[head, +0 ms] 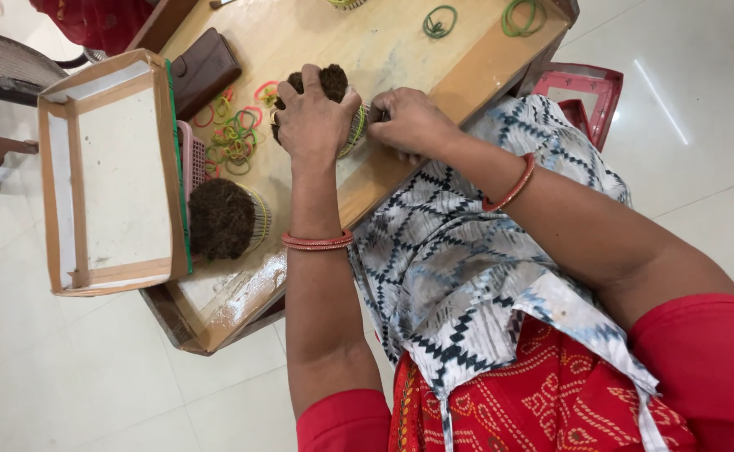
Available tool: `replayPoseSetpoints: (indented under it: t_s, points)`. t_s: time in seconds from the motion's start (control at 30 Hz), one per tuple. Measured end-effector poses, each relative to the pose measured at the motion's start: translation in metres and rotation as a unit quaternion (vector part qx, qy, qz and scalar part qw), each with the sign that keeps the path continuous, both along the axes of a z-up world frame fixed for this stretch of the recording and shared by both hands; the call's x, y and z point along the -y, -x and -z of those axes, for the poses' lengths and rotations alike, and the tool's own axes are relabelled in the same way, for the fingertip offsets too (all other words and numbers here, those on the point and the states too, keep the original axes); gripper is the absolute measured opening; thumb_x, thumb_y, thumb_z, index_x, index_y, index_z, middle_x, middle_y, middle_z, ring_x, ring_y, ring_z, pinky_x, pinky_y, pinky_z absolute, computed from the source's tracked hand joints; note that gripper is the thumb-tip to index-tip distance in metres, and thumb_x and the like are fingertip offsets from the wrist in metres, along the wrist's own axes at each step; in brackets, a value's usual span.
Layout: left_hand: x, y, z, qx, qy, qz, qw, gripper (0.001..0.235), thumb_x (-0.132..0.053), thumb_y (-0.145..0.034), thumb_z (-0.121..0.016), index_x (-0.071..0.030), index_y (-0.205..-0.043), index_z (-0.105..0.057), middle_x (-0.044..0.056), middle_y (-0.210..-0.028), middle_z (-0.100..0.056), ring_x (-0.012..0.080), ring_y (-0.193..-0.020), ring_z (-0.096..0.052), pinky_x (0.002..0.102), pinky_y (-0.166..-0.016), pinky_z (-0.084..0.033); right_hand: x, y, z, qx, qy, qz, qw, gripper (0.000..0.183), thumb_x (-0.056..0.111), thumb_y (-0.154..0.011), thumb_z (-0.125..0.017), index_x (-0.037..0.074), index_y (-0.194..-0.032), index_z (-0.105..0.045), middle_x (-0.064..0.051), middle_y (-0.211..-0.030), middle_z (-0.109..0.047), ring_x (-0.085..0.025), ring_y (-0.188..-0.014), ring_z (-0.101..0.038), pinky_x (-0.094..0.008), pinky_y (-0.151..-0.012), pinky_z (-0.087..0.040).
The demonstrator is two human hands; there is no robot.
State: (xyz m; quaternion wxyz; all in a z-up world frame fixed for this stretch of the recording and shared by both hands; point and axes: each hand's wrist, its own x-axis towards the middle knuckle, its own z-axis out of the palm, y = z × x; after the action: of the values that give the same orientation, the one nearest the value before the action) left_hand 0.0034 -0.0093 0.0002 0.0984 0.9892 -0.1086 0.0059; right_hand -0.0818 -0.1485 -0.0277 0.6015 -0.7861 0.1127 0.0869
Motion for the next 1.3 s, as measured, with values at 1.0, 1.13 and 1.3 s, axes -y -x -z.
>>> replayPoseSetpoints:
  t_s: [1.0,1.13,1.3]
  points:
    - [-0.001,0.0,-0.002,-0.006,0.001,-0.007,1.0,0.067,-0.057,-0.082,-0.068,-0.019,-0.134,-0.05,0.024,-0.131,-0.049,0.0536,-0.113,-0.058,0.059,-0.089,-0.052,-0.002,-0.018,0.012,-0.002,-0.092,0.054,0.994,0.017,0.013,-0.085,-0.075,-0.003,-0.079,-0.074,-0.005,-0.058,-0.066,-0.012,-0.04,-0.058,-0.03,-0.036,-0.046]
    - [-0.002,0.001,-0.002,-0.006,0.002,-0.008,1.0,0.066,-0.056,-0.081,-0.069,-0.019,-0.134,-0.051,0.024,-0.132,-0.047,0.0546,-0.113,-0.057,0.059,-0.087,-0.052,-0.006,-0.022,0.012,-0.011,-0.089,0.06,0.994,0.018,0.013,-0.085,-0.071,-0.003,-0.078,-0.073,-0.005,-0.059,-0.066,-0.012,-0.041,-0.059,-0.031,-0.036,-0.046]
    - [-0.003,0.002,-0.001,0.001,-0.001,-0.006,1.0,0.066,-0.056,-0.081,-0.069,-0.018,-0.132,-0.052,0.023,-0.131,-0.049,0.0527,-0.113,-0.058,0.06,-0.089,-0.052,-0.008,-0.013,-0.006,-0.011,0.016,0.04,0.999,0.023,0.02,-0.085,-0.068,-0.002,-0.082,-0.073,-0.01,-0.055,-0.065,-0.016,-0.038,-0.06,-0.032,-0.038,-0.05]
